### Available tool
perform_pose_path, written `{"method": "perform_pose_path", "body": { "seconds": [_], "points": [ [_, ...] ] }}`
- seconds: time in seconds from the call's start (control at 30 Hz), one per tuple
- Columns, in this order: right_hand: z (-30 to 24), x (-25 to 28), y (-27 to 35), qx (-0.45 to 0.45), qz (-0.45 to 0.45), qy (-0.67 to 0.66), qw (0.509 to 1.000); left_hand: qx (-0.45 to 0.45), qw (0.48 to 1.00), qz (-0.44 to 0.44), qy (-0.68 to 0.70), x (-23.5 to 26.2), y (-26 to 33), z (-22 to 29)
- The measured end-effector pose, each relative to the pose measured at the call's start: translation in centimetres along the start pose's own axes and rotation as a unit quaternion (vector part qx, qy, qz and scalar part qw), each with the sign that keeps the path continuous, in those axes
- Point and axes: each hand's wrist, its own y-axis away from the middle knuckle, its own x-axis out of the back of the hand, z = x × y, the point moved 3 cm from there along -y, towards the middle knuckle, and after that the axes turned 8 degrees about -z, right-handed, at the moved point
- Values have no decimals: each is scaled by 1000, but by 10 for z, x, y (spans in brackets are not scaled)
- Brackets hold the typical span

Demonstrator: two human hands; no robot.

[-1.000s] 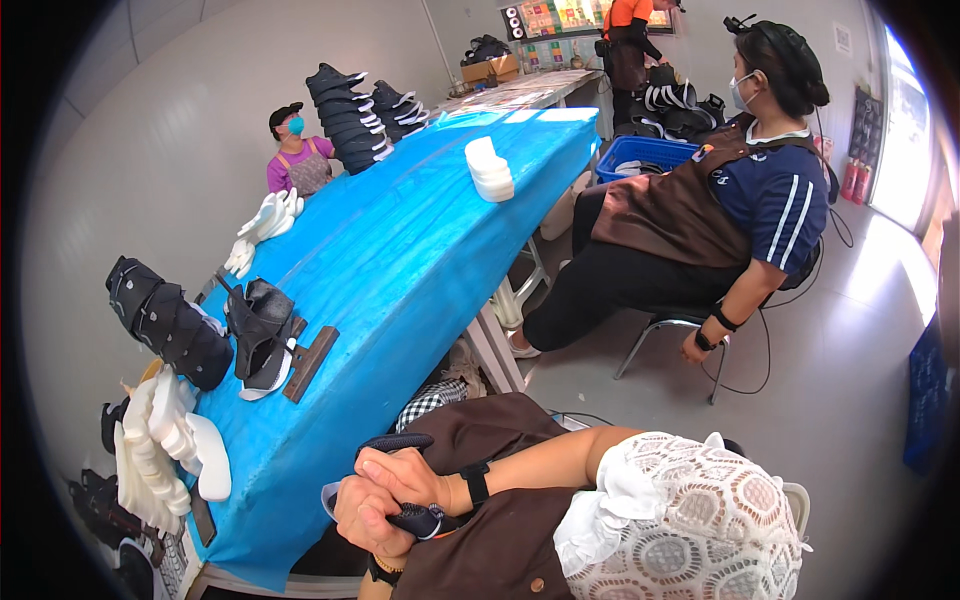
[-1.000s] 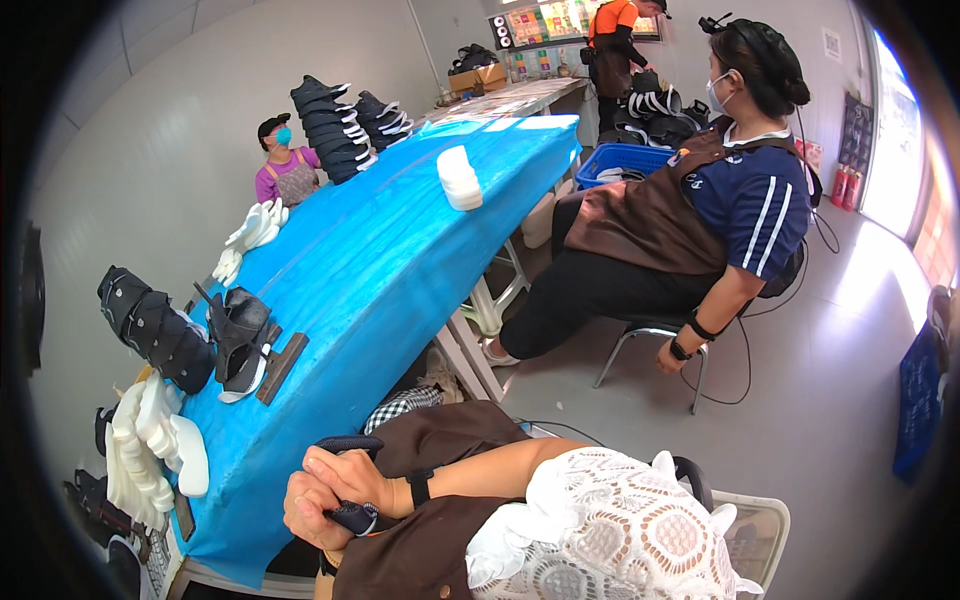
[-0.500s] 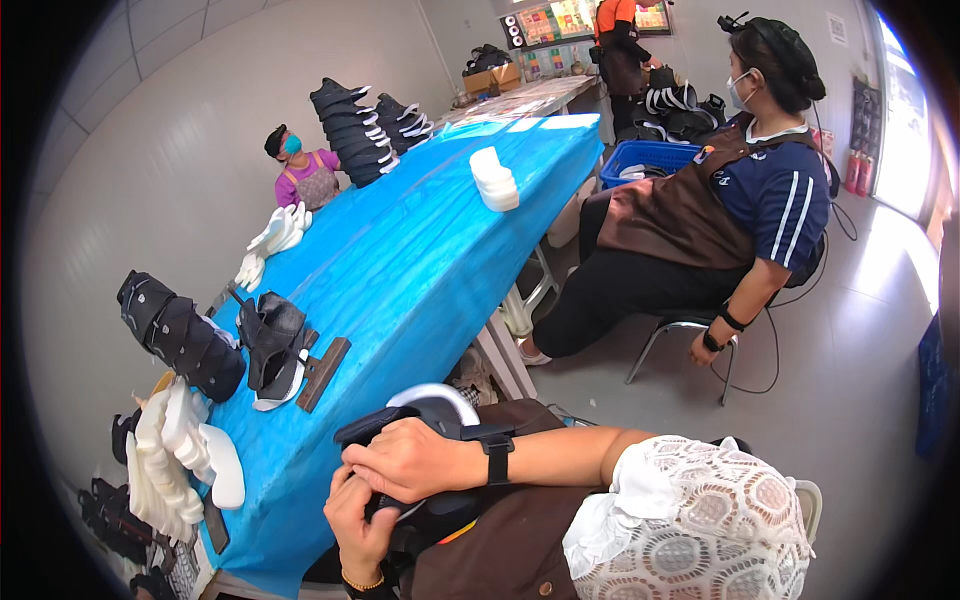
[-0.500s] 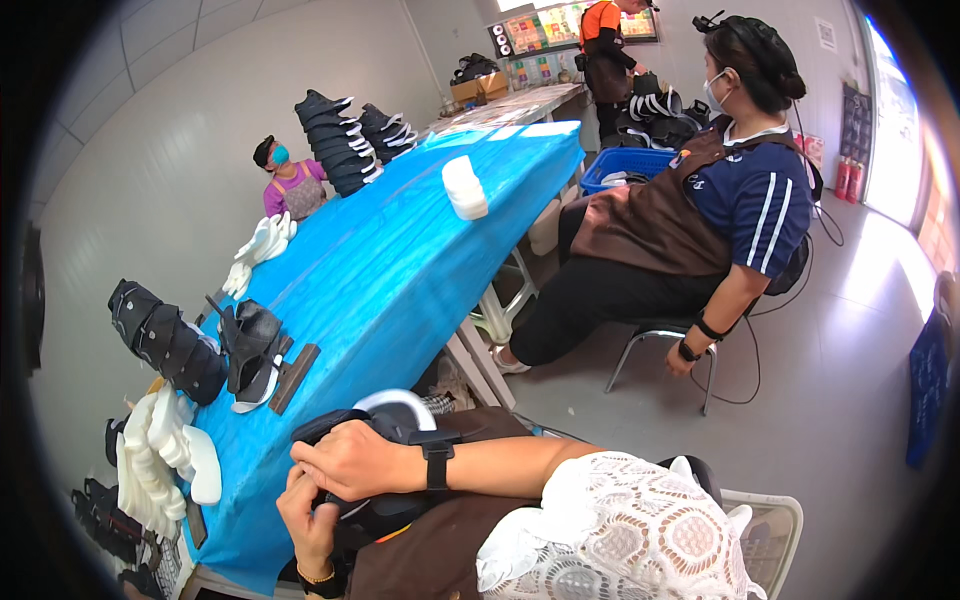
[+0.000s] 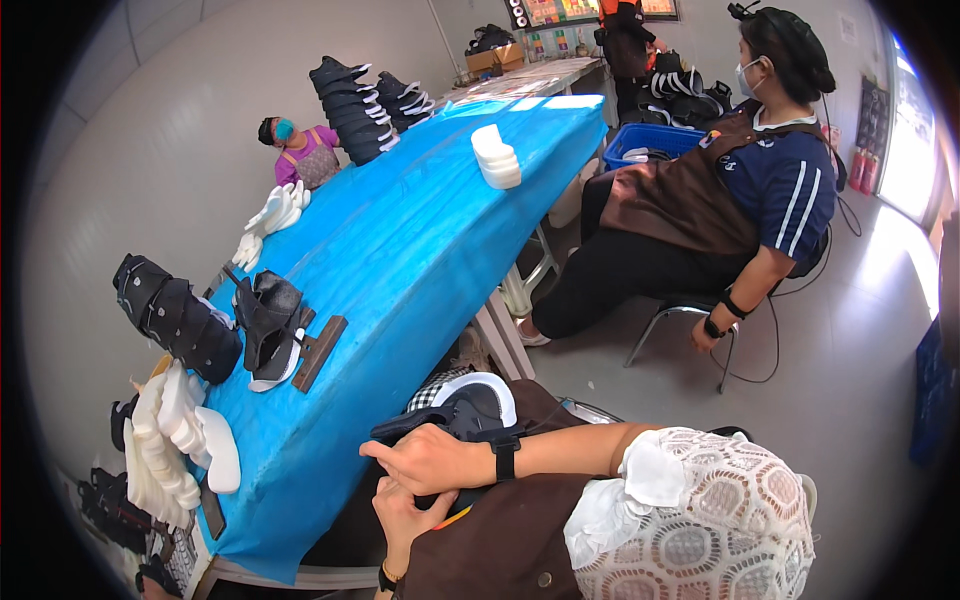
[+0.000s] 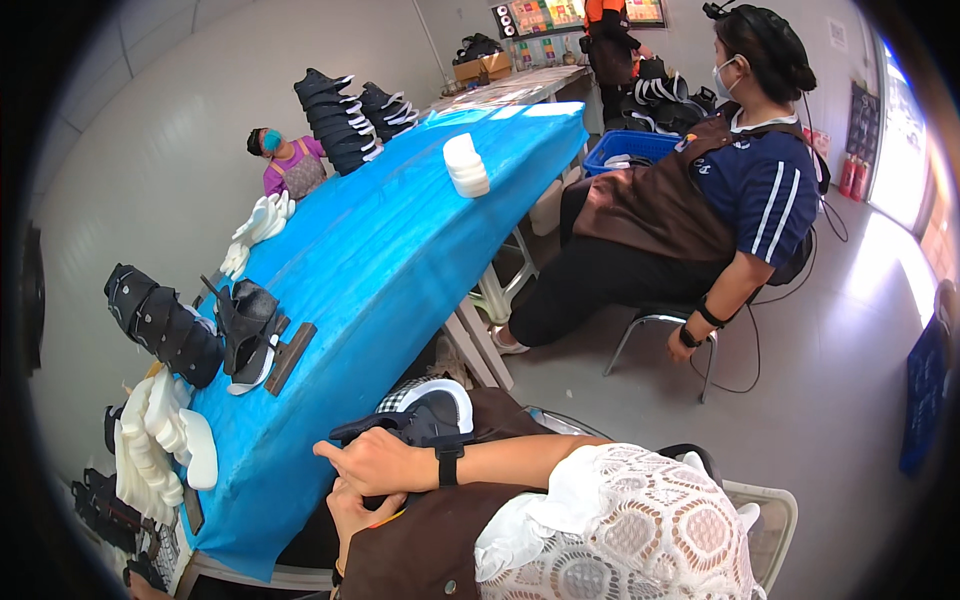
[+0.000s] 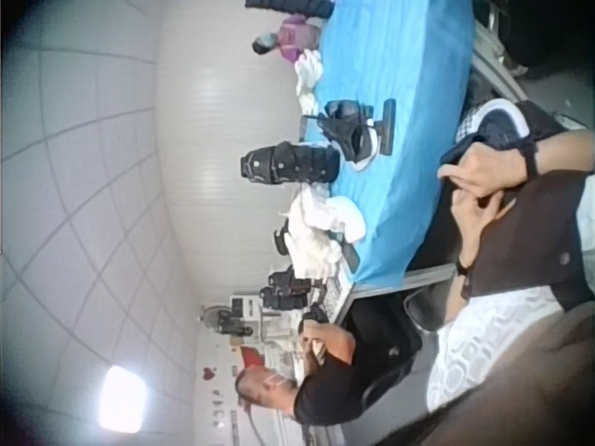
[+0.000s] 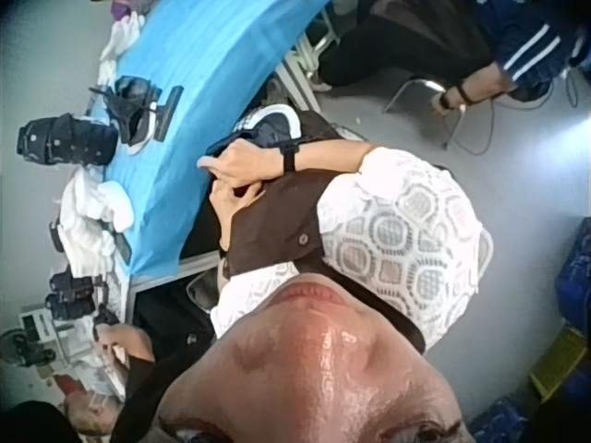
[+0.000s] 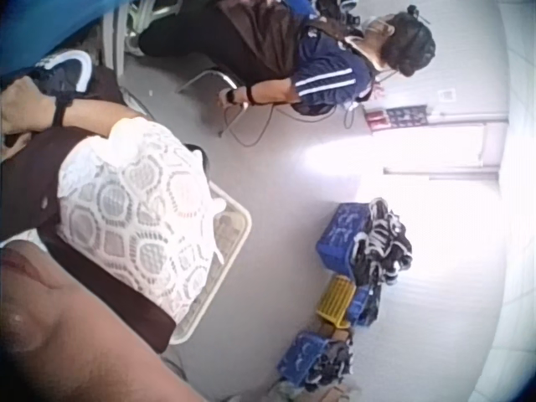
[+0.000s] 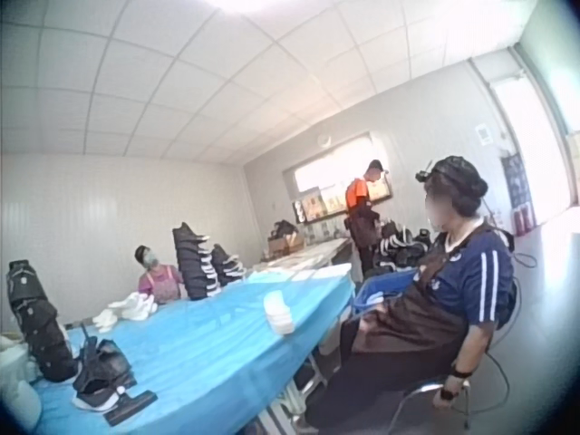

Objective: Inspecting and handling various shoe upper and padding components.

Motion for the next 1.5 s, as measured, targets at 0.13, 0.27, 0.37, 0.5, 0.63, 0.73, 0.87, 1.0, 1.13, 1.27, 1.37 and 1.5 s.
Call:
{"method": "perform_pose_path", "body": {
  "seconds": [0.13, 0.27, 0.37, 0.5, 0.63, 0.73, 0.87, 1.0, 1.13, 1.27, 1.37, 1.5],
  "points": [
    [6, 6, 0, -8, 10, 72, 997, 60, 998, -26, 19, 2, 7, -5],
    [16, 17, 13, 24, -44, 70, 996, 140, 976, -161, -42, 18, 4, 6],
    [-1, 27, 4, 39, -27, 78, 996, 85, 980, -173, -43, 21, -2, 5],
    [-11, 33, -16, 100, -10, 125, 987, 62, 980, -175, -74, 19, -7, 3],
    [-22, 31, -31, 163, -42, 103, 980, 59, 994, -54, -77, 13, 1, 4],
    [-36, 30, -34, 265, -1, 27, 964, 42, 984, 165, -47, 3, 5, -10],
    [-20, 52, -3, 105, 98, -8, 990, 179, 981, 64, 23, 14, 29, -22],
    [46, -4, 49, -320, 154, -217, 909, 117, 984, 133, 23, 9, 31, -3],
    [52, -31, 58, -406, 137, -419, 800, 91, 990, 104, -2, 3, 22, 12],
    [59, -13, 59, -404, 104, -339, 843, 125, 986, -91, 66, -9, 11, 11],
    [57, 2, 48, -395, 47, -237, 886, 140, 956, -114, 230, -25, 15, -11],
    [47, 3, 16, -342, -109, -15, 933, 291, 805, -124, 502, -44, 38, -36]
  ]
}}
